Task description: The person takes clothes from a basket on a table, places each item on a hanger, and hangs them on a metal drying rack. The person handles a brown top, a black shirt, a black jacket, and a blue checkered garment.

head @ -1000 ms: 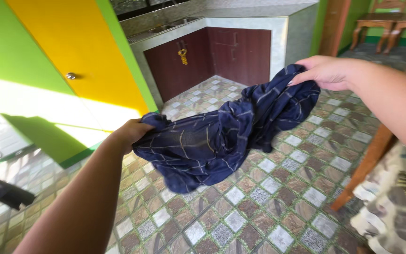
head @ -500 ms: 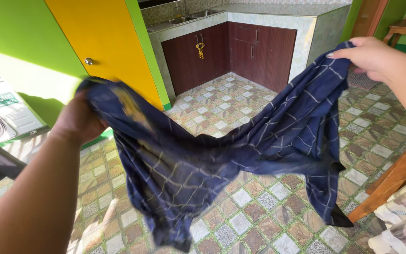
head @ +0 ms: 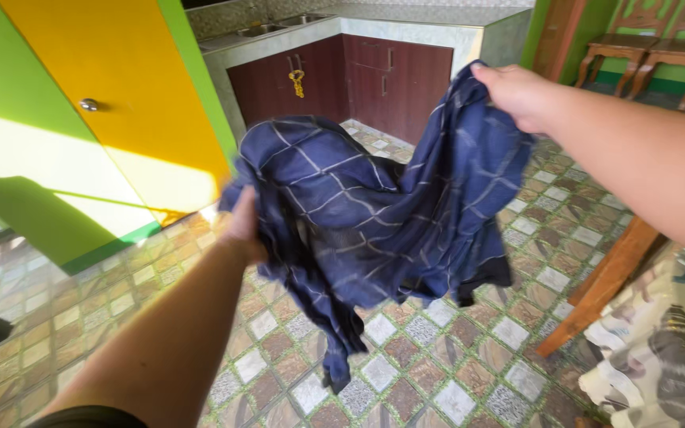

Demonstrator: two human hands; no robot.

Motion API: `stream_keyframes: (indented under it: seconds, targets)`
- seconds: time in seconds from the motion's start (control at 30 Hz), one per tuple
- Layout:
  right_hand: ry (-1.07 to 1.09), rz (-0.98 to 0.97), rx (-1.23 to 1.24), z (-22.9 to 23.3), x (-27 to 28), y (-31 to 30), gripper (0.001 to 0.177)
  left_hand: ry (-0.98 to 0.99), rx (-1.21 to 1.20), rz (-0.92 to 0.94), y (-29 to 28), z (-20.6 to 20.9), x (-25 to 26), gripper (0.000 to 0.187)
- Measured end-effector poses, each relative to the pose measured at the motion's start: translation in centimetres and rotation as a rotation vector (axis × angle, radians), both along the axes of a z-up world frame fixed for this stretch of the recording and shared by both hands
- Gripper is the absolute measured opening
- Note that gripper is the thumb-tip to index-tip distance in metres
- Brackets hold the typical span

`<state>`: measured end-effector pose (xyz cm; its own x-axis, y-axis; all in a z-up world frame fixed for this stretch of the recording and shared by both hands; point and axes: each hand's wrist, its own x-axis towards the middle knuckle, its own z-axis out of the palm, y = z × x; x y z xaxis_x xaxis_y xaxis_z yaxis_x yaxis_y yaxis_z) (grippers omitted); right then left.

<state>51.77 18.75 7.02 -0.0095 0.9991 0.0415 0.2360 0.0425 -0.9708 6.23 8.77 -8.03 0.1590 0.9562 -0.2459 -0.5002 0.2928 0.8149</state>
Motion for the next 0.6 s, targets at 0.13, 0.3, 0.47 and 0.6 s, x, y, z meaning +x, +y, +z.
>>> stream_keyframes:
  seconds: [0.13,0.3,0.47,0.6]
  targets:
    - [0.11,0.13,-0.097,-1.2,-2.2,-0.5,0.043,0.185,-0.026,-0.326,3.7,-1.9,6.4,0.096]
    - [0.166,0.198,-0.115,-2.0,-4.2,-1.3,0.055,0.216,0.317,-0.217,6.1,4.0,8.7,0.106]
    - [0.331,0.242,-0.118,1.1,-5.8,-4.3,0.056,0.083,0.131,-0.358,1.7,0.5,15.5,0.087]
    - [0.356,0.517,0.039,3.3,-5.7,-7.5,0.059,0.861,0.462,-0.373,4.6,-1.0,22.3,0.061]
